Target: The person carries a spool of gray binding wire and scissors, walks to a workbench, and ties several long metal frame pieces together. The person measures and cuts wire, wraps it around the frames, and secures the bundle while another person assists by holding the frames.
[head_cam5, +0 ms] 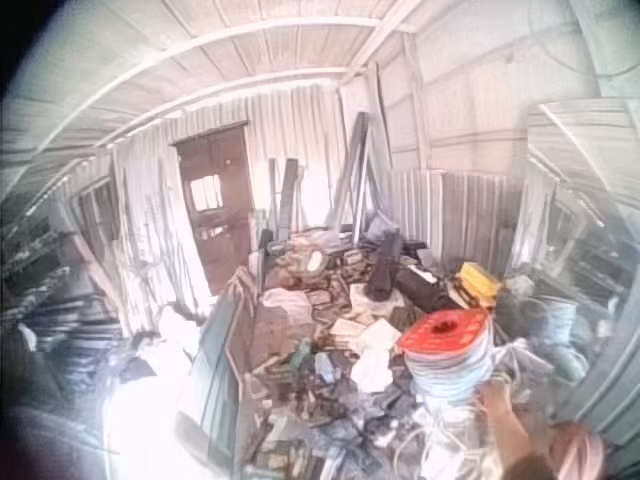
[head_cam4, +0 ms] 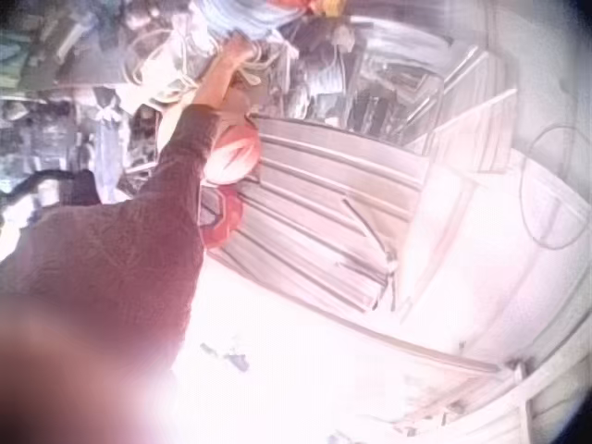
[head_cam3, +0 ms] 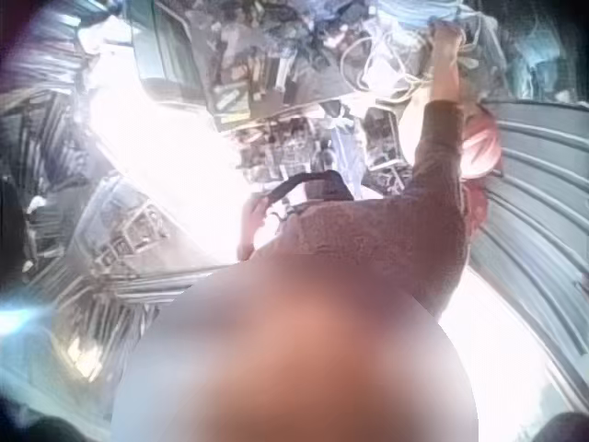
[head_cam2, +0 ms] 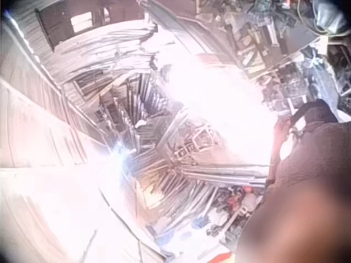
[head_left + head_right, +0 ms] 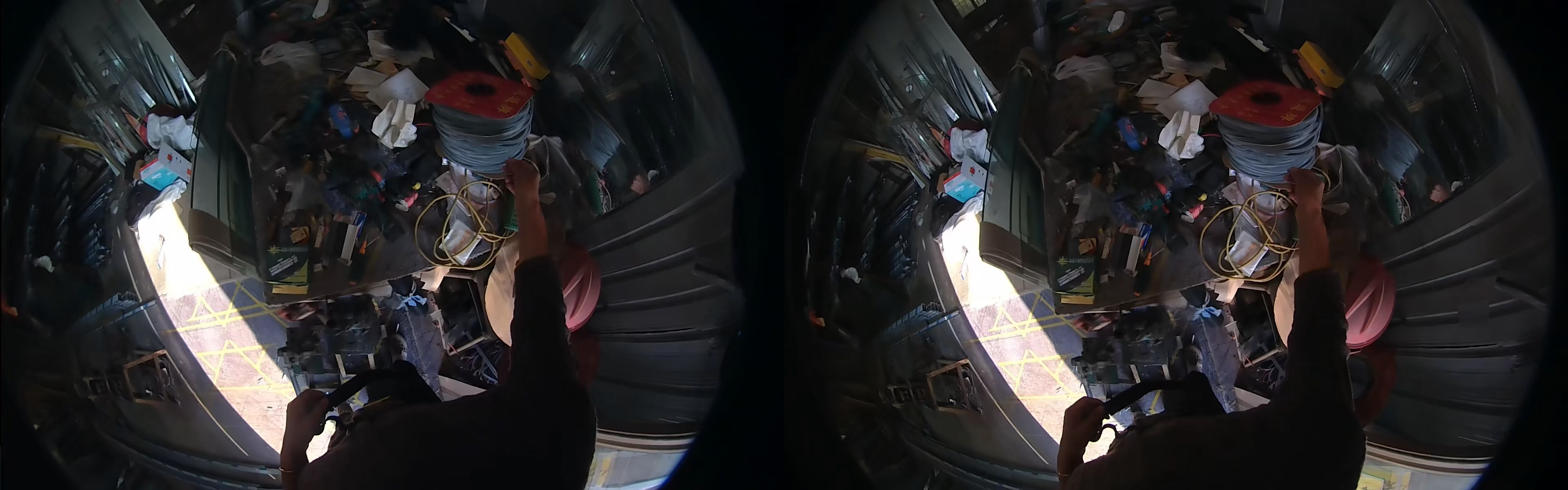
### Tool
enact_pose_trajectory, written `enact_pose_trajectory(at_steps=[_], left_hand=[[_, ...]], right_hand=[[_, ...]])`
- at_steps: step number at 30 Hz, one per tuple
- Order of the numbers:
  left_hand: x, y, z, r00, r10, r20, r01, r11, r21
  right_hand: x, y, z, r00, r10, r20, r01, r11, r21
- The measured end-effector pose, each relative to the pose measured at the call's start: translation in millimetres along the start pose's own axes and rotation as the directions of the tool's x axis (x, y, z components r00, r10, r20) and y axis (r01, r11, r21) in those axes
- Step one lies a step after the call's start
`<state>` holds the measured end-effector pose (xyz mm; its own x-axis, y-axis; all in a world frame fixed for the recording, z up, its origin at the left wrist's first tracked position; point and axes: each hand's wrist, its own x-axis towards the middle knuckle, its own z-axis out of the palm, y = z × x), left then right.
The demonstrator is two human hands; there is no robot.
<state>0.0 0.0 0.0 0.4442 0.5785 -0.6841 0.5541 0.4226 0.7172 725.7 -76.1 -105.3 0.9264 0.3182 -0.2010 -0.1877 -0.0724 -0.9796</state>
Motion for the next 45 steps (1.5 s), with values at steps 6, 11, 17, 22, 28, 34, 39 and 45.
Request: enact_pose_trajectory(at_steps=[6,11,17,22,28,34,39,45], left_hand=[[7.9,19.2,14.8,0.999,-0.009,-0.052,0.007,0.999,-0.036],[11.9,20.7,15.5,0.99,0.089,-0.113,-0.093,0.995,-0.03],[12.7,21.6,8.5,0.991,0.01,-0.133,-0.011,1.0,-0.012],[16.1,16.9,7.0,0.99,-0.021,-0.137,0.022,1.0,0.0],[14.4,12.4,8.1,0.992,0.032,-0.12,-0.036,0.999,-0.033],[8.8,13.1,7.9,0.994,0.068,-0.091,-0.067,0.998,0.013],[6.0,15.1,8.4,0.977,0.198,-0.077,-0.2,0.98,-0.016],[-5.3,11.5,-2.4,0.988,0.142,-0.058,-0.139,0.989,0.044]], right_hand=[[83.2,-6.8,14.4,0.94,0.2,-0.275,-0.137,0.963,0.232],[108.0,-26.2,40.5,0.95,0.204,-0.236,-0.154,0.965,0.214],[113.5,-21.5,67.6,0.935,0.298,-0.191,-0.172,0.853,0.493],[131.5,-18.7,67.1,0.98,0.196,-0.036,-0.144,0.82,0.553],[135.4,-89.1,70.3,0.995,-0.095,0.009,0.066,0.761,0.645],[23.1,-195.9,82.8,0.971,-0.214,0.108,0.131,0.849,0.511],[-110.6,-216.2,70.2,0.963,-0.246,0.108,0.187,0.901,0.391],[-267.5,-180.6,72.3,0.979,-0.14,0.149,0.062,0.897,0.437]])
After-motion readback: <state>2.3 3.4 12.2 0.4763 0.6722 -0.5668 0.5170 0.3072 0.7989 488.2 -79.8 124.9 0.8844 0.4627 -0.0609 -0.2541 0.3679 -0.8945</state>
